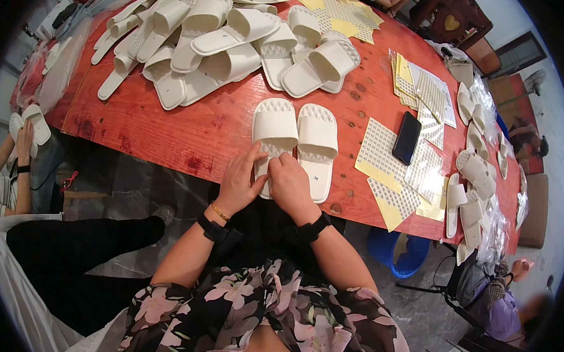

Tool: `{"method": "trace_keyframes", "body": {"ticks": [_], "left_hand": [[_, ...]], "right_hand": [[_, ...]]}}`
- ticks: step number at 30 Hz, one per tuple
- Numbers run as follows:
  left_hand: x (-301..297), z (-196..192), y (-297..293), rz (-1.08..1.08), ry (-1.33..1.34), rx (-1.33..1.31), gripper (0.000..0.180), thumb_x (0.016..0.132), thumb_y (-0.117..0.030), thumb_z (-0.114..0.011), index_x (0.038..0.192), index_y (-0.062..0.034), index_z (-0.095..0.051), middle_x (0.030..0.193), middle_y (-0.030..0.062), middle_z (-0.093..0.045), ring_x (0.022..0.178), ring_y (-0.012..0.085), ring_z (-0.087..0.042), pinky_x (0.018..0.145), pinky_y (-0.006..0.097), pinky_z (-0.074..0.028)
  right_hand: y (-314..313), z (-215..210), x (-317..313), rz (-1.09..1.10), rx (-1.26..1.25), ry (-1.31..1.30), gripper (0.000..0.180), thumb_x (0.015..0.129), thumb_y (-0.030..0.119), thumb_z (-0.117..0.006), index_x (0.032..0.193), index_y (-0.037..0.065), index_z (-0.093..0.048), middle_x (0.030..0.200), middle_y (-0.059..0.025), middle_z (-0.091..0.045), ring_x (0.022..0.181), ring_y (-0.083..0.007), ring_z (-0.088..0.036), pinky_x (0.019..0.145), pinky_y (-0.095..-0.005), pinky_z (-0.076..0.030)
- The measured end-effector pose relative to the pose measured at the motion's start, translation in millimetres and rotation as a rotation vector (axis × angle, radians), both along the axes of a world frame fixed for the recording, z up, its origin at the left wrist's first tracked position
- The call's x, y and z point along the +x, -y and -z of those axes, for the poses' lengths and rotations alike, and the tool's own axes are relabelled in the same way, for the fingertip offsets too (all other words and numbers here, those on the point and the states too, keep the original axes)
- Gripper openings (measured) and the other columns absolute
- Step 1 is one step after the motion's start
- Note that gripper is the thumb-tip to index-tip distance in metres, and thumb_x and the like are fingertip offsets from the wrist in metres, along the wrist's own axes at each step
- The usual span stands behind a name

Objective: Apply stickers to and assemble white foam slippers at a manufacturing table.

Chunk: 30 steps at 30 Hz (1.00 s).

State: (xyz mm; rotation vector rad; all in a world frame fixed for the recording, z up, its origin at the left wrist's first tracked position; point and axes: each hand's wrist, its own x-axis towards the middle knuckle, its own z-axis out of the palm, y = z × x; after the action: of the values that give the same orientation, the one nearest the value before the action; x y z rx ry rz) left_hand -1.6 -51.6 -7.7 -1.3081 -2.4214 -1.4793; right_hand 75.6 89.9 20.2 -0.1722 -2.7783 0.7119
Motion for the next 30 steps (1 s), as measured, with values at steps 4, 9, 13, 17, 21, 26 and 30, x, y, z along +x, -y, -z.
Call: {"method": "trace_keyframes", "body": {"ticks": [4, 9, 13, 17, 21, 26, 30], "left_hand": [[0.5, 0.4, 0.1, 0.009, 0.016, 0.009, 0.081, 0.078, -0.005, -0.073, 0.149, -0.0053, -0.034, 0.122, 0.0090, -0.064, 0.112, 0.0305, -0.058, 0.098, 0.041, -0.043], [0.4, -0.6, 0.9, 0.009, 0.009, 0.001, 0.081, 0.078, -0.004, -0.073, 0.149, -0.0055, -0.035, 0.121, 0.0090, -0.064, 0.112, 0.0306, -0.058, 0.098, 0.041, -0.042], [0.2, -0.4, 0.0, 0.007, 0.007, 0.009, 0.080, 0.078, -0.004, -0.072, 0.149, -0.0055, -0.035, 0.121, 0.0091, -0.064, 0.112, 0.0306, -0.058, 0.098, 0.041, -0.042], [0.3, -1.9, 0.4, 0.005, 0.016, -0.002, 0.079, 0.078, -0.004, -0.072, 0.149, -0.0053, -0.035, 0.122, 0.0094, -0.064, 0.112, 0.0307, -0.058, 0.098, 0.041, -0.042], [-0.2, -1.5, -0.3, 0.001, 0.004, 0.005, 0.078, 0.078, -0.004, -0.072, 0.148, -0.0051, -0.036, 0.121, 0.0096, -0.064, 0.112, 0.0311, -0.057, 0.098, 0.041, -0.042], [0.3, -1.7, -0.1, -0.002, 0.004, -0.001, 0.077, 0.078, -0.005, -0.072, 0.147, -0.0051, -0.037, 0.121, 0.0094, -0.065, 0.113, 0.0312, -0.057, 0.098, 0.041, -0.042], [1.0, -2.0, 0.5, 0.010, 0.019, -0.002, 0.077, 0.079, -0.006, -0.072, 0.148, -0.0053, -0.036, 0.120, 0.0094, -0.065, 0.112, 0.0314, -0.057, 0.098, 0.041, -0.042]], "right_hand": [[-7.7, -1.1, 4.8, -0.054, -0.012, 0.019, 0.010, 0.081, 0.003, -0.061, 0.090, 0.002, -0.056, 0.089, -0.0173, -0.055, 0.082, -0.0386, -0.058, 0.073, -0.0467, -0.050], [-10.3, -3.3, 8.1, -0.002, -0.136, 0.042, 0.008, 0.084, 0.002, -0.059, 0.091, 0.002, -0.057, 0.093, -0.0177, -0.056, 0.086, -0.0390, -0.059, 0.074, -0.0467, -0.050], [-9.9, -4.3, 8.0, -0.042, -0.139, 0.021, 0.005, 0.084, 0.005, -0.061, 0.088, 0.004, -0.058, 0.093, -0.0166, -0.057, 0.087, -0.0377, -0.060, 0.073, -0.0460, -0.050], [-6.5, -4.8, 2.9, -0.050, -0.035, 0.027, 0.009, 0.081, 0.006, -0.063, 0.088, 0.005, -0.058, 0.089, -0.0151, -0.056, 0.085, -0.0360, -0.059, 0.073, -0.0458, -0.050], [-7.5, -2.2, -3.5, -0.099, 0.065, 0.035, 0.012, 0.077, 0.004, -0.063, 0.088, 0.003, -0.058, 0.087, -0.0150, -0.055, 0.086, -0.0351, -0.058, 0.074, -0.0446, -0.049], [-14.2, 0.4, 0.7, -0.160, 0.106, 0.019, 0.016, 0.074, 0.002, -0.063, 0.089, 0.002, -0.057, 0.089, -0.0167, -0.055, 0.088, -0.0365, -0.055, 0.078, -0.0445, -0.047], [-19.9, 1.6, 10.3, -0.153, 0.028, 0.020, 0.017, 0.074, 0.000, -0.061, 0.090, 0.003, -0.056, 0.089, -0.0175, -0.053, 0.088, -0.0378, -0.054, 0.078, -0.0456, -0.046]]}}
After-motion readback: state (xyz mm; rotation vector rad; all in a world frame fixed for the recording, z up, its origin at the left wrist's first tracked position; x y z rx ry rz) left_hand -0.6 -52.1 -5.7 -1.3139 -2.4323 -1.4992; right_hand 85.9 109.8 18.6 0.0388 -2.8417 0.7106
